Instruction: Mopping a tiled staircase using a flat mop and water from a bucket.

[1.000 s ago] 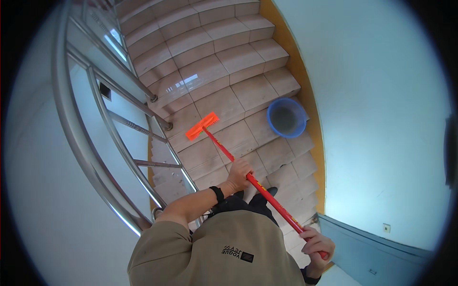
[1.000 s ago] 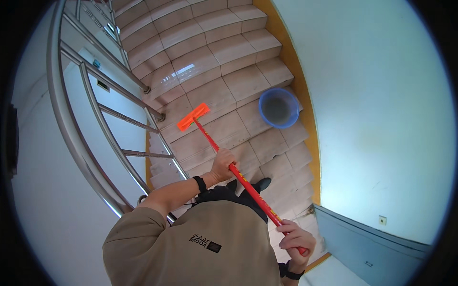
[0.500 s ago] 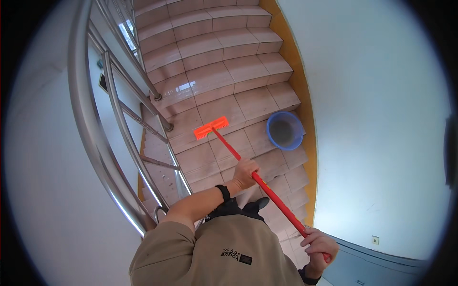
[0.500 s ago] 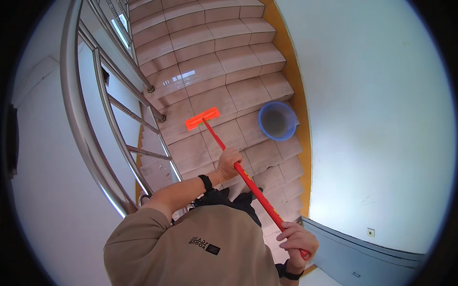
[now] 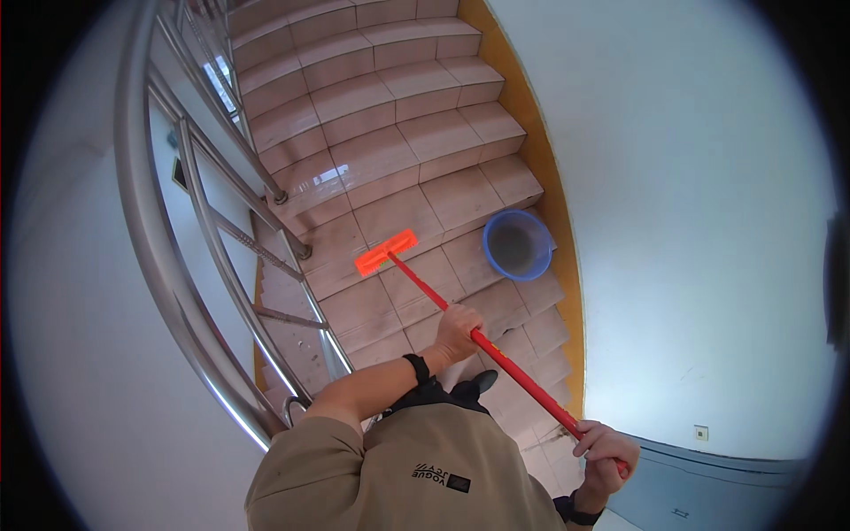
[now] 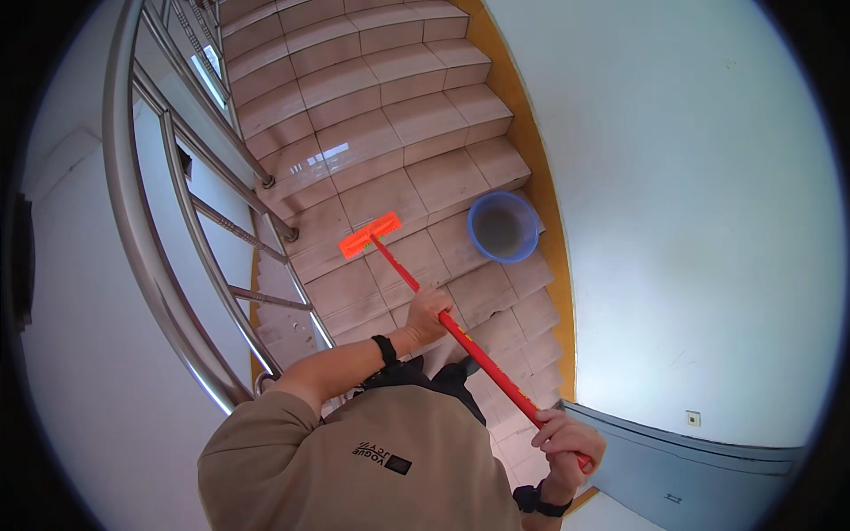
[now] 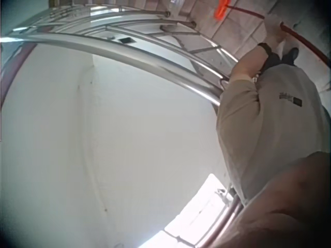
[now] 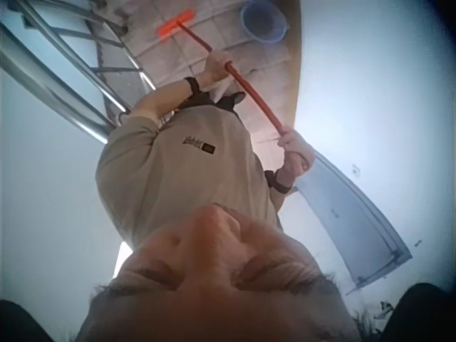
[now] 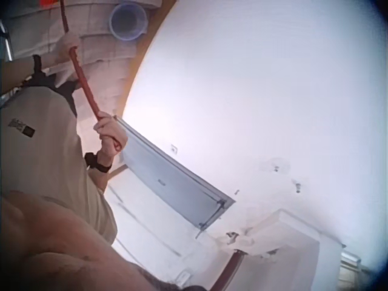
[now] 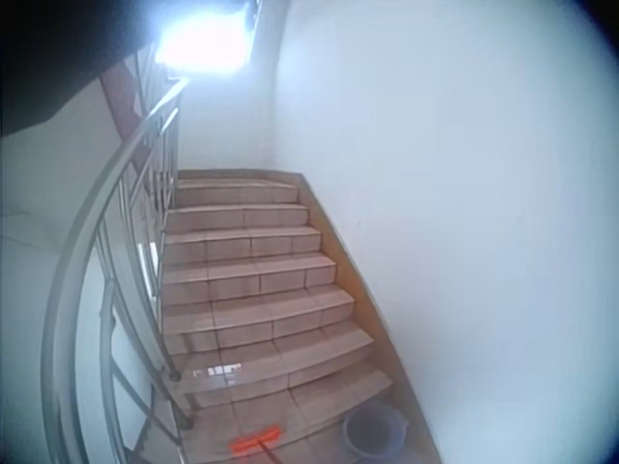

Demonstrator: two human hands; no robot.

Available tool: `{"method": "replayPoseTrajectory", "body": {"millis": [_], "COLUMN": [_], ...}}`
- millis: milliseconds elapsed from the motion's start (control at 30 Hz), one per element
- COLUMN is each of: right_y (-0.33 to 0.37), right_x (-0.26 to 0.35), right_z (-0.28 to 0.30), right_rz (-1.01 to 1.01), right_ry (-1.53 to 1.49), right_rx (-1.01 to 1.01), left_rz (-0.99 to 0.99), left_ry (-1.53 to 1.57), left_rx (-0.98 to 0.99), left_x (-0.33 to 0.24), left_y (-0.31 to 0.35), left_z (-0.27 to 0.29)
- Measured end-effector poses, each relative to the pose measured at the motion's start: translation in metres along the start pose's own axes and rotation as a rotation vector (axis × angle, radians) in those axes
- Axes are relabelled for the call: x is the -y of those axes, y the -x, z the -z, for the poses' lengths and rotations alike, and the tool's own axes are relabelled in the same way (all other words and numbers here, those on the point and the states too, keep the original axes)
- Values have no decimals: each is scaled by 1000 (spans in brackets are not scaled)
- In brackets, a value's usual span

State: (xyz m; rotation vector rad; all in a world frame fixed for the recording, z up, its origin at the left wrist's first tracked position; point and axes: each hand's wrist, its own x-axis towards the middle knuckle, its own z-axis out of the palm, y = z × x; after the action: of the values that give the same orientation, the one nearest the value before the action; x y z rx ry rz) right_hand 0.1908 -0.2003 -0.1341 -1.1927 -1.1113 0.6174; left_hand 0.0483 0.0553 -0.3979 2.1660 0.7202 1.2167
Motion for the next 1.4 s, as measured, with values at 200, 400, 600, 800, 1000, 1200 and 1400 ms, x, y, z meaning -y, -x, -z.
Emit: {"method": "replayPoseTrajectory", "body": {"millis": [200, 400, 600, 800, 1000, 1200, 1400], "right_y": [-1, -14, 3, -9, -12, -6, -8], "right_x": [-40, -15, -6, -44, -3, -10, -42], "right_z": [-22, -29, -14, -42, -16, -25, -38], "right_rz": [-35, -21, -43, 11, -2, 16, 2], "right_ry": [-23, 52, 33, 64, 72, -19, 26], "right_rx": [33, 62, 71, 184, 122, 130, 230], "left_rz": [-42, -36, -40, -54, 7, -20, -45], "left_ry": [-84, -53, -50, -137, -22, -61, -137], "left_rx": [45, 79, -4, 88, 32, 50, 112], "left_x": [56, 46, 19, 87, 30, 32, 70], "left_y": [-2, -1, 16, 9, 9, 14, 11], "left_z": [16, 21, 21, 42, 13, 28, 49]}}
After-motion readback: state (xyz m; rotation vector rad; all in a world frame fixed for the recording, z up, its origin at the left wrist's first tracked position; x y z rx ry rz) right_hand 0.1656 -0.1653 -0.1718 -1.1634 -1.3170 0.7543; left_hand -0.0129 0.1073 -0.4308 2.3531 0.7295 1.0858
